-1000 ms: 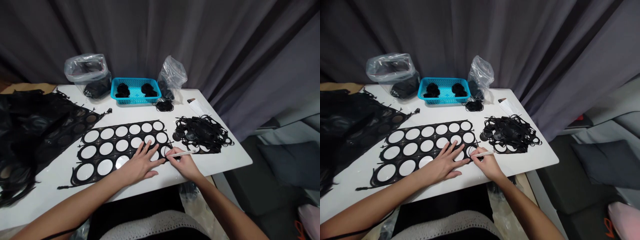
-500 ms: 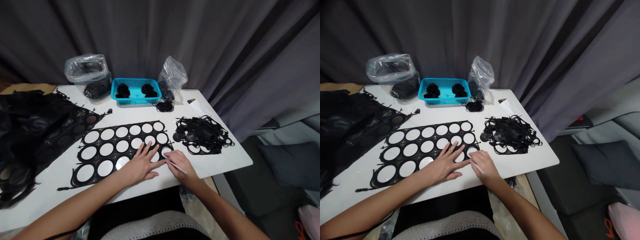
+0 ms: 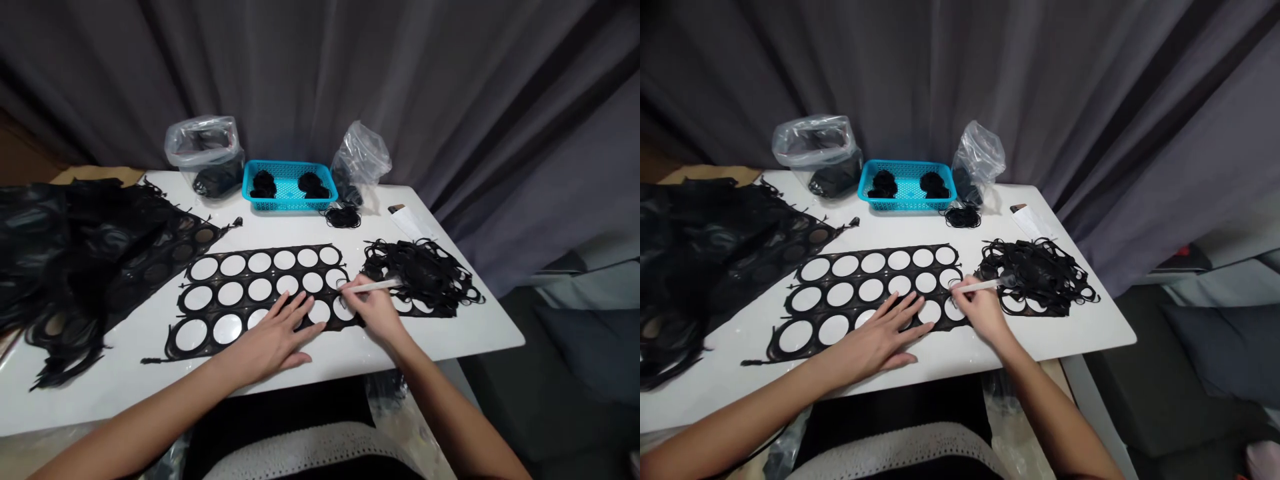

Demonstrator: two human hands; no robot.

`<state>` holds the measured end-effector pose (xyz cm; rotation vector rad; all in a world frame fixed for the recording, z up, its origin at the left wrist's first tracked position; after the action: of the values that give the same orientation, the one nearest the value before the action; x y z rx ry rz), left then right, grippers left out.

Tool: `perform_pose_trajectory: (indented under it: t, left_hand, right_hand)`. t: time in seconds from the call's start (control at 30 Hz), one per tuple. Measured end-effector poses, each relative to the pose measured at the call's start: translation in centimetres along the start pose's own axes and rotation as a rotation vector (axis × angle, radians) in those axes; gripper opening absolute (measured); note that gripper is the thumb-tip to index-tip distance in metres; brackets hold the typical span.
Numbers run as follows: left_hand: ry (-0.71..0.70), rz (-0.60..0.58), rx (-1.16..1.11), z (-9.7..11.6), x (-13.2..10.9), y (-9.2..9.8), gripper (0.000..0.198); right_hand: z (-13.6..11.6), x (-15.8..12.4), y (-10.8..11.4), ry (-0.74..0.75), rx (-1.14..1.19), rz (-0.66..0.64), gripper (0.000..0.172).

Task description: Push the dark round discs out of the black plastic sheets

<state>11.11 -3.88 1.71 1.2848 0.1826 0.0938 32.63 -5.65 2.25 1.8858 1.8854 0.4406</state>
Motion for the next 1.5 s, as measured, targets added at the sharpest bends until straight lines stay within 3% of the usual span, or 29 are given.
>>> perform_pose_trajectory:
  t: [0.1, 0.2, 0.77, 1.03, 1.13, 1.23, 1.33, 1.4, 1.5]
  left_hand:
    - [0.03, -0.029, 0.006, -0.1, -1.5, -0.5, 0.061]
    - [0.037, -0.03, -0.012, -0.2, -1.9, -1.1, 0.061]
    - [0.033, 0.028, -0.039, -0.3, -1.8, -1.1, 0.061]
    - [0.049, 0.049, -0.037, -0.2, -1.9, -1.0, 0.064]
    - [0.059, 0.044, -0.042, -0.3, -1.9, -1.1, 0.062]
    - [0.061, 0.038, -0.042, -0.3, -1.9, -1.3, 0.058]
    - [0.066, 0.03, -0.034, -0.2, -2.0, -1.3, 0.057]
    - [0.067, 0.013, -0.019, -0.1, -2.1, -1.1, 0.058]
    - [0.079, -0.016, 0.007, -0.2, -1.8, -0.5, 0.057]
  right_hand:
    - [-1.3, -0.7, -4.3, 0.03, 0.059, -0.204, 0.01]
    - [-1.8, -1.2, -5.6, 0.04, 0.019, -0.25, 0.011]
    - [-2.1, -1.9, -5.8, 0.069, 0.008, -0.257, 0.013]
    - [-3.0, -3.0, -6.6, 0.303, -0.254, -0.212, 0.014]
    - [-3.1, -3.5, -7.2, 0.419, -0.423, -0.258, 0.013]
    - [-2.6, -1.9, -5.1, 0.419, -0.511, -0.185, 0.017]
    - [-1.5, 1.2, 0.6, 0.214, -0.516, 0.159, 0.018]
    - [-1.1, 2.9, 3.3, 0.105, -0.512, 0.281, 0.017]
    - [-1.3, 4.8, 3.5, 0.08, -0.386, 0.208, 0.016]
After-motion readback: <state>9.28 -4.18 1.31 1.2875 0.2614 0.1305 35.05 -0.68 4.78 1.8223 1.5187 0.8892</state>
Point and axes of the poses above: each hand's wrist, its own x-axis towards the middle knuckle, its own y-axis out of the back of the hand, z = x × y, the point moved 6 cm from there along x, towards the middle knuckle, and after that the axes turned 14 degrees about -z, right-handed, at the moved point
